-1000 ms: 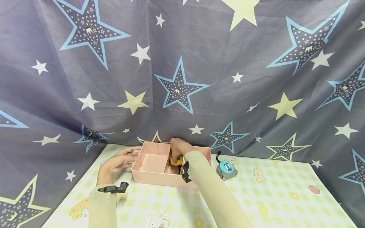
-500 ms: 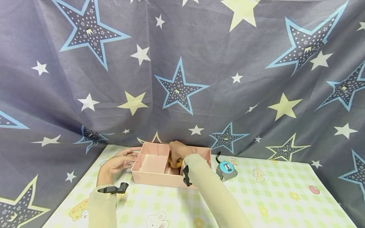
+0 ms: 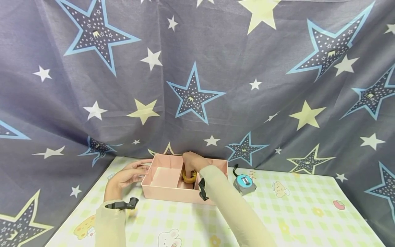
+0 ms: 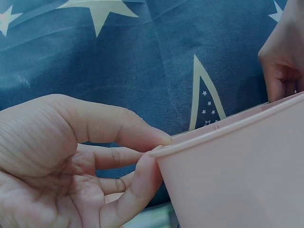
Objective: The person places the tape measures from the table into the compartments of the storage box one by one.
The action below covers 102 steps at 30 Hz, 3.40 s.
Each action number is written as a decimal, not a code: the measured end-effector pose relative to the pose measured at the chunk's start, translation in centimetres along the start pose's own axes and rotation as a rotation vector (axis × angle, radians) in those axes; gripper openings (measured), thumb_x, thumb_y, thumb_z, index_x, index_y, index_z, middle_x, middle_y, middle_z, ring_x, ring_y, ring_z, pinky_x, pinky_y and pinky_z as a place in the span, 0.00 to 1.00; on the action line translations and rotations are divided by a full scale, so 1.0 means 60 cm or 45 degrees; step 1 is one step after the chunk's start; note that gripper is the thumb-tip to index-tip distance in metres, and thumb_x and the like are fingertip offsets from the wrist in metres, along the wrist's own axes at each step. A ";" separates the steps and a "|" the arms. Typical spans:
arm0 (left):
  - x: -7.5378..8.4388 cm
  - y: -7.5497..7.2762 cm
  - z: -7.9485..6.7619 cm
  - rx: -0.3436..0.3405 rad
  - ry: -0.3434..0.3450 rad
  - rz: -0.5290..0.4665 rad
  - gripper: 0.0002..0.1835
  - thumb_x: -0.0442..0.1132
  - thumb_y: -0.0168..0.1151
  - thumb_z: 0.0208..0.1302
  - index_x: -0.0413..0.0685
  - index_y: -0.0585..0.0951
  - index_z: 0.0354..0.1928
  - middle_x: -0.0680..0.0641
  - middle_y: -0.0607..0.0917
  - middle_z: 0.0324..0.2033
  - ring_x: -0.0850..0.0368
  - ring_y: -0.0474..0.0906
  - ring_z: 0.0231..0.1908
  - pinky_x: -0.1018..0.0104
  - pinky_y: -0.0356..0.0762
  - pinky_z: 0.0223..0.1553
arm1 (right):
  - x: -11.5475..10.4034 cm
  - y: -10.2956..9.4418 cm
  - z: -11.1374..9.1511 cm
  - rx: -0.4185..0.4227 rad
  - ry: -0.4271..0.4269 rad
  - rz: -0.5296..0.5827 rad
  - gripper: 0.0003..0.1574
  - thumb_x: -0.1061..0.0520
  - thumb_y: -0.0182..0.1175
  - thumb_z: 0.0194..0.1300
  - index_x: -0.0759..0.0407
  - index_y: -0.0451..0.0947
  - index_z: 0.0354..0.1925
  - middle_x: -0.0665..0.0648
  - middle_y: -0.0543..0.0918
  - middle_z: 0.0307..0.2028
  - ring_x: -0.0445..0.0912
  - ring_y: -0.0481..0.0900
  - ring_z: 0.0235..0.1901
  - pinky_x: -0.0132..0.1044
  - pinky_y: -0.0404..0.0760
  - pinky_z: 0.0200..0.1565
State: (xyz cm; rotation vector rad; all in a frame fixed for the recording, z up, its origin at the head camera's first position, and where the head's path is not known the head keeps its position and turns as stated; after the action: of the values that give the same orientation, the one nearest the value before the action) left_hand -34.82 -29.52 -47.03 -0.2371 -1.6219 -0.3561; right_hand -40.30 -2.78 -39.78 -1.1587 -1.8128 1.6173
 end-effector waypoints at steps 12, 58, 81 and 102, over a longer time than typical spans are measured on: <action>-0.001 -0.001 0.000 0.022 -0.002 0.005 0.39 0.26 0.59 0.69 0.33 0.54 0.78 0.54 0.86 0.44 0.59 0.86 0.46 0.67 0.85 0.45 | -0.006 -0.019 -0.011 -0.012 -0.032 -0.011 0.16 0.67 0.78 0.46 0.57 0.78 0.20 0.45 0.72 0.17 0.40 0.66 0.21 0.31 0.67 0.23; -0.001 -0.001 0.002 -0.024 0.005 -0.010 0.37 0.27 0.55 0.72 0.32 0.51 0.78 0.51 0.84 0.49 0.58 0.86 0.47 0.67 0.85 0.46 | 0.103 -0.080 -0.229 0.430 -0.288 0.262 0.20 0.62 0.67 0.65 0.65 0.82 0.56 0.62 0.87 0.52 0.56 0.85 0.51 0.50 0.85 0.53; -0.007 -0.007 0.006 -0.045 0.014 0.004 0.39 0.28 0.57 0.72 0.32 0.51 0.78 0.51 0.84 0.52 0.57 0.85 0.50 0.66 0.85 0.49 | 0.226 -0.050 -0.293 0.451 -0.142 0.212 0.27 0.60 0.69 0.64 0.66 0.79 0.60 0.65 0.84 0.56 0.63 0.83 0.53 0.59 0.83 0.54; -0.004 -0.006 0.003 -0.057 0.025 -0.032 0.37 0.28 0.57 0.71 0.33 0.54 0.78 0.51 0.85 0.51 0.59 0.86 0.47 0.68 0.85 0.47 | 0.275 0.004 -0.289 0.248 -0.224 0.260 0.37 0.69 0.74 0.45 0.69 0.79 0.58 0.68 0.83 0.57 0.68 0.80 0.55 0.62 0.81 0.54</action>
State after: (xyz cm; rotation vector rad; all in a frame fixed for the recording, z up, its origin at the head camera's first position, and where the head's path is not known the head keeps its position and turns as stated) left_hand -35.08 -29.76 -47.31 -0.2469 -1.6002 -0.4130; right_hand -35.67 20.74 -39.55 -1.1756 -1.6361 2.0206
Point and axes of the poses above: each hand's wrist, its own z-axis towards the middle knuckle, its own y-axis out of the palm, x = y × z, the point moved 2 cm from there along z, towards the middle knuckle
